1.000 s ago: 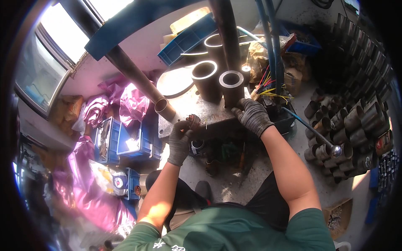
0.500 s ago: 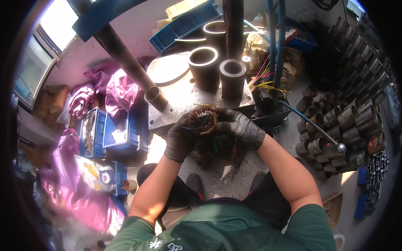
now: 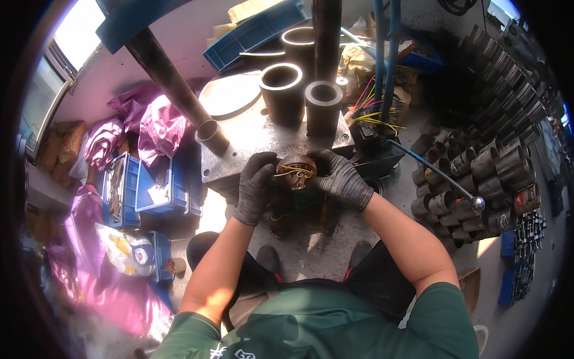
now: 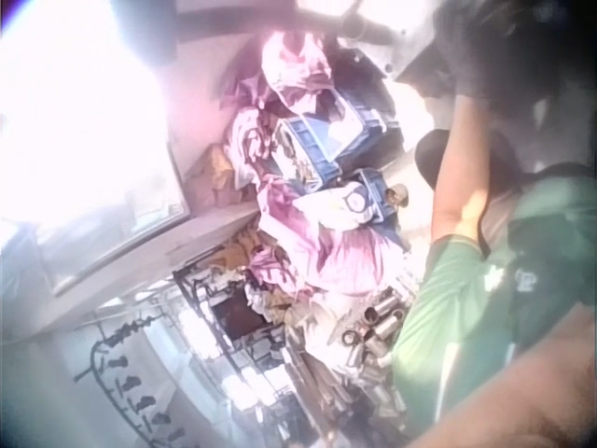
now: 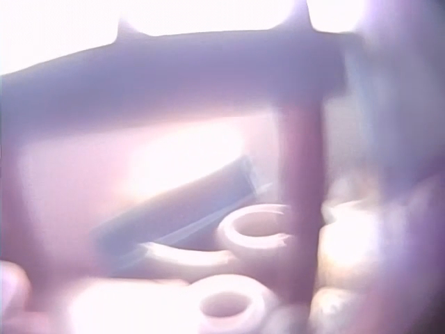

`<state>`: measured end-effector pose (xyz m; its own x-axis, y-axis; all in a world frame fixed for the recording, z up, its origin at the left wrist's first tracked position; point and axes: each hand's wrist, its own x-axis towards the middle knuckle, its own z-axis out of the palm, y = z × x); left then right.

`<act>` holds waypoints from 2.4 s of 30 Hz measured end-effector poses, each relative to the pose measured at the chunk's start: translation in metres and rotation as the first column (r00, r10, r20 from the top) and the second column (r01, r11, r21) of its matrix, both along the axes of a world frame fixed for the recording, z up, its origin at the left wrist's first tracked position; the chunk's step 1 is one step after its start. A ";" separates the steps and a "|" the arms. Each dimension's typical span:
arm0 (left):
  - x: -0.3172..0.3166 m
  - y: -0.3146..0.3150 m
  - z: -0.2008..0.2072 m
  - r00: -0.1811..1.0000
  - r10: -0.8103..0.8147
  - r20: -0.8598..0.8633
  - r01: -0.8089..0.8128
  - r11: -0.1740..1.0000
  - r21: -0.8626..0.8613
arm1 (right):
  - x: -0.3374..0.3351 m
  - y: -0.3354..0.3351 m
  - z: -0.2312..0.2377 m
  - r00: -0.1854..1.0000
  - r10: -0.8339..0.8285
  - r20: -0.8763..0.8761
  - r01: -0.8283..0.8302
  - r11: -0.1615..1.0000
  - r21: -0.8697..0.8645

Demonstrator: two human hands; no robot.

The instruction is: The person places metal cylinders one at a time into a press machine, operates the press lever, and then removes the pressed components to place them into a storage container.

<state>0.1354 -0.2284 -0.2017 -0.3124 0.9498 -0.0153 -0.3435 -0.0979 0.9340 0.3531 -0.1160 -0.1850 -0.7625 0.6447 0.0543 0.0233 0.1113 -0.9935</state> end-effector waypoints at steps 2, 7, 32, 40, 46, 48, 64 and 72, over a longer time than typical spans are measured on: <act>-0.009 0.015 -0.015 0.965 0.108 -0.237 -0.098 0.994 0.053 | 0.014 0.009 0.002 0.988 -0.044 0.148 0.019 0.987 0.162; -0.009 0.035 -0.023 0.951 0.149 -0.271 -0.094 0.974 0.205 | 0.088 0.043 -0.007 0.594 -0.245 0.766 -0.332 0.792 0.512; 0.045 -0.021 0.014 0.814 0.147 -0.562 0.019 0.960 0.278 | 0.700 -0.295 0.121 -0.452 0.308 0.837 0.833 0.482 0.272; 0.021 -0.013 0.009 0.578 0.431 -0.693 -0.065 0.871 0.488 | 0.611 -0.071 0.010 -0.142 -0.380 0.914 -0.019 0.924 0.382; -0.066 -0.074 0.049 0.856 0.431 -0.287 -0.313 0.872 0.376 | 0.297 0.049 0.014 0.360 -0.271 0.893 -0.313 0.866 0.389; -0.086 -0.119 0.059 0.815 0.532 -0.228 -0.402 0.804 0.438 | 0.198 0.046 0.027 0.499 -0.174 0.849 -0.394 0.827 0.401; -0.073 -0.637 -0.001 -0.142 0.328 -0.934 -0.988 -0.106 0.113 | -0.007 0.103 -0.186 0.485 0.435 0.758 -0.796 0.578 0.178; 0.004 -0.707 -0.060 0.336 -0.120 -0.934 -0.904 -0.319 -0.285 | -0.061 0.121 -0.238 0.385 0.431 0.816 -0.883 0.430 0.188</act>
<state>0.1396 -0.9349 -0.2616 -0.9598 -0.2796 0.0248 -0.2731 0.9507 0.1468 0.2916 0.0052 -0.4225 -0.8770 -0.0947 -0.4711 0.1788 0.8457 -0.5028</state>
